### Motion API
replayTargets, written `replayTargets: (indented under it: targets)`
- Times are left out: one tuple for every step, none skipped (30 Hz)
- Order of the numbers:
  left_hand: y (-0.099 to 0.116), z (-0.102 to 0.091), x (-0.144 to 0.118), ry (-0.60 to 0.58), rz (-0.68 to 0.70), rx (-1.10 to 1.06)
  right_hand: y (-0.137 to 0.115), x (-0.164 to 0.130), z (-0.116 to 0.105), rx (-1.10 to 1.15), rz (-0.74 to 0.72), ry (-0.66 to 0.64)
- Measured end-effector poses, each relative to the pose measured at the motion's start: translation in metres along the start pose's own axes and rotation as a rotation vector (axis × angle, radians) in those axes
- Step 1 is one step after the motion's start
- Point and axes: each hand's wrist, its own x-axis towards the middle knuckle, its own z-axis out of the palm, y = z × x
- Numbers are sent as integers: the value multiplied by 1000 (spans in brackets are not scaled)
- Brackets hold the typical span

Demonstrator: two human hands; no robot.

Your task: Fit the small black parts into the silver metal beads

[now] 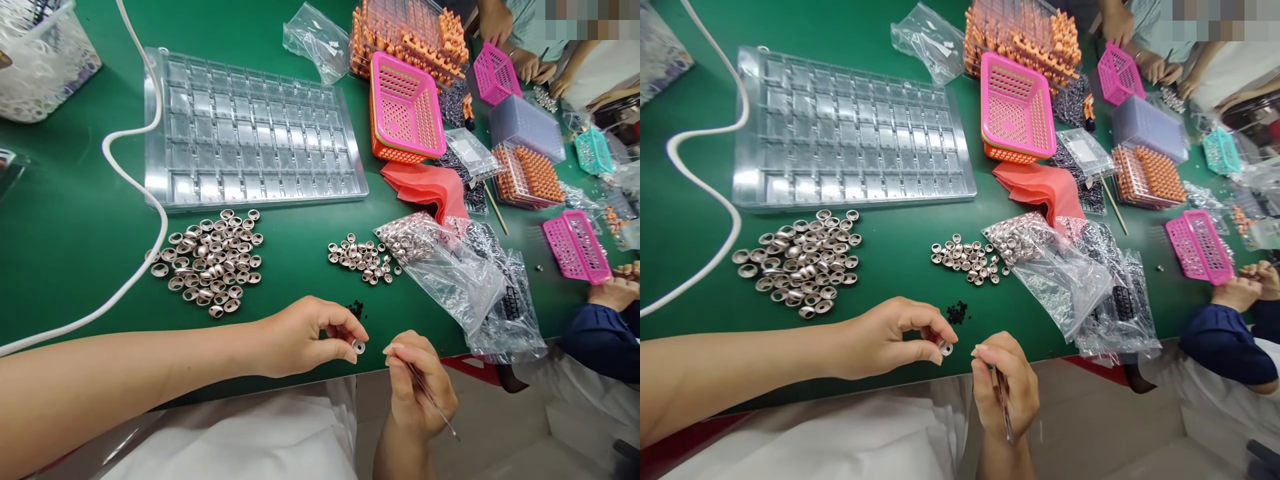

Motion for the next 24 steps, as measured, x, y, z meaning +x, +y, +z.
replayTargets:
  targets:
    - [0, 0, 0, -1, 0, 2, 0, 0, 0, 8, 5, 1]
    - [-1, 0, 0, -1, 0, 2, 0, 0, 0, 14, 14, 10]
    - [-1, 0, 0, -2, -1, 2, 0, 0, 1, 15, 23, 26]
    - [-1, 0, 0, -2, -5, 2, 1, 1, 0, 12, 29, 49]
    - [-1, 0, 0, -3, -9, 3, 2, 2, 0, 10, 30, 76]
    - [0, 0, 0, -3, -11, 3, 3, 3, 0, 11, 27, 105]
    - [0, 0, 0, -3, -12, 4, 4, 4, -1, 14, 25, 132]
    - [0, -1, 0, -3, -13, 8, 5, 5, -2, 22, 28, 153]
    - [0, -1, 0, -4, -14, 11, 6, 6, -3, 38, 43, 164]
    - [0, -1, 0, -5, -15, 17, 6, 6, -4, 58, 67, 169]
    - [0, -1, 0, -3, -16, 24, 6, 6, -5, 79, 97, 164]
    - [0, -1, 0, 1, -17, 33, 5, 5, -5, 103, 130, 151]
    - [0, -1, 0, 5, -19, 42, 5, 4, -5, 130, 161, 138]
    - [0, -1, 0, 9, -20, 50, 4, 3, -5, 155, 187, 129]
    - [0, -1, 0, 12, -22, 55, 3, 2, -5, 176, 205, 128]
    - [0, -1, 0, 12, -24, 56, 3, 1, -5, 194, 216, 136]
    - [1, -1, 0, 12, -24, 54, 3, 1, -5, 213, 227, 146]
    - [1, -1, 1, 12, -22, 55, 3, 0, -6, 232, 235, 154]
    - [1, -1, 1, 14, -17, 56, 3, 0, -7, 250, 246, 156]
    - [0, -1, 1, 17, -9, 59, 3, 0, -8, 268, 262, 148]
    - [0, -1, 1, 20, -3, 64, 3, 0, -9, 282, 280, 134]
    - [0, -1, 1, 26, 0, 73, 2, 0, -11, 292, 297, 119]
    - [0, -1, 0, 33, 4, 84, 2, 0, -12, 299, 313, 106]
    - [-1, -1, 0, 39, 10, 95, 1, 0, -12, 304, 330, 97]
